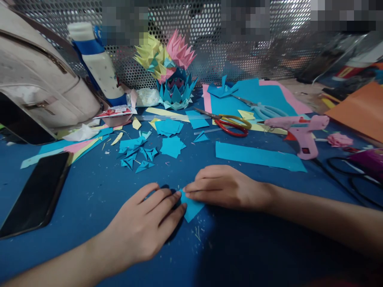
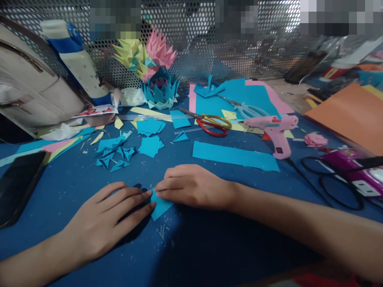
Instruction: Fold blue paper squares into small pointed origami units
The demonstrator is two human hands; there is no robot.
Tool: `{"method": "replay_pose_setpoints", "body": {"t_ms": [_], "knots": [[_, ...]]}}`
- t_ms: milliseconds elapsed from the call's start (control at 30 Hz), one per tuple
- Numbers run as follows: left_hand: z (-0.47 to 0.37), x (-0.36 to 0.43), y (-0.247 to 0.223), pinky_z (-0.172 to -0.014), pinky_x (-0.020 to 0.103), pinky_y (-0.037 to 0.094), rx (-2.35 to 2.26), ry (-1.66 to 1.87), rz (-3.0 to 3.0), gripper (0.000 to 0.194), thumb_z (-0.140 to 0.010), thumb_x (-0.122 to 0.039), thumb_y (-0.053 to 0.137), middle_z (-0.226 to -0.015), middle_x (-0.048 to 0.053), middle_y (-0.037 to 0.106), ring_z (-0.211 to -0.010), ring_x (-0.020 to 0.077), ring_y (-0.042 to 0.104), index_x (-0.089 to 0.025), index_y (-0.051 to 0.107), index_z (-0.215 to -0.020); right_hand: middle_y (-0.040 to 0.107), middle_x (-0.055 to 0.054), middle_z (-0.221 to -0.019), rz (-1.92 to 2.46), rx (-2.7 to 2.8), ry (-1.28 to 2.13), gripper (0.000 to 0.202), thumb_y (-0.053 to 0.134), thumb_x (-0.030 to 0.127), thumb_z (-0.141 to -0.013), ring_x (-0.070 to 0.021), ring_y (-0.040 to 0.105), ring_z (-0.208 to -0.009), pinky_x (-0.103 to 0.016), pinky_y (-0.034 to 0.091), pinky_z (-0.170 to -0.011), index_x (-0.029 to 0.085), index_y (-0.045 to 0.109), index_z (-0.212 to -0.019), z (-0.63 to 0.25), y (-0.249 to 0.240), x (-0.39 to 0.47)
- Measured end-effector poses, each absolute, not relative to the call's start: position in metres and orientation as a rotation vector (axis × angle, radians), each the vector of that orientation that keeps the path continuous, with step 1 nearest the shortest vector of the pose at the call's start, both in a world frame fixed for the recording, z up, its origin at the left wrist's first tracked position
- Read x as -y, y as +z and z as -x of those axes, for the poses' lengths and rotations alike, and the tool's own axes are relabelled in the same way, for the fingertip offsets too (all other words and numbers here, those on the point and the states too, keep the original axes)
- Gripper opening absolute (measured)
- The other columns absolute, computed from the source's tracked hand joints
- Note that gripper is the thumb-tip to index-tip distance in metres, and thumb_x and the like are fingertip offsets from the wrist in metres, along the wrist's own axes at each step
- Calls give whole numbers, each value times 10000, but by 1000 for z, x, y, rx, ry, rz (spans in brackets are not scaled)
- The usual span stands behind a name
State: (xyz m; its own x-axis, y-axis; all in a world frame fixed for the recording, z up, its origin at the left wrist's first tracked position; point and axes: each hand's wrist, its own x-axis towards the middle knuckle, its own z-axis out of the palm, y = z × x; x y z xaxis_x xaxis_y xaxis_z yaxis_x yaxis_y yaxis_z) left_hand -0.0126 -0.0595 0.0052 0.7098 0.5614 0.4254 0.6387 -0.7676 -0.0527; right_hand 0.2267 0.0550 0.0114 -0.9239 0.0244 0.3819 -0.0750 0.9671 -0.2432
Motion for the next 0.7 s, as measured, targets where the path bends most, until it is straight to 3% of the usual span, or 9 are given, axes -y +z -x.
{"method": "replay_pose_setpoints", "body": {"t_ms": [700], "knots": [[10,56,6,-959,404,369,989,-478,2758,347,-1058,-132,341,-1030,72,682,-988,226,568,-119,639,-1234,671,-52,-1213,-16,2838,286,341,345,252,-1070,-170,581,-986,-318,469,-841,186,679,-1093,-224,7,-57]]}}
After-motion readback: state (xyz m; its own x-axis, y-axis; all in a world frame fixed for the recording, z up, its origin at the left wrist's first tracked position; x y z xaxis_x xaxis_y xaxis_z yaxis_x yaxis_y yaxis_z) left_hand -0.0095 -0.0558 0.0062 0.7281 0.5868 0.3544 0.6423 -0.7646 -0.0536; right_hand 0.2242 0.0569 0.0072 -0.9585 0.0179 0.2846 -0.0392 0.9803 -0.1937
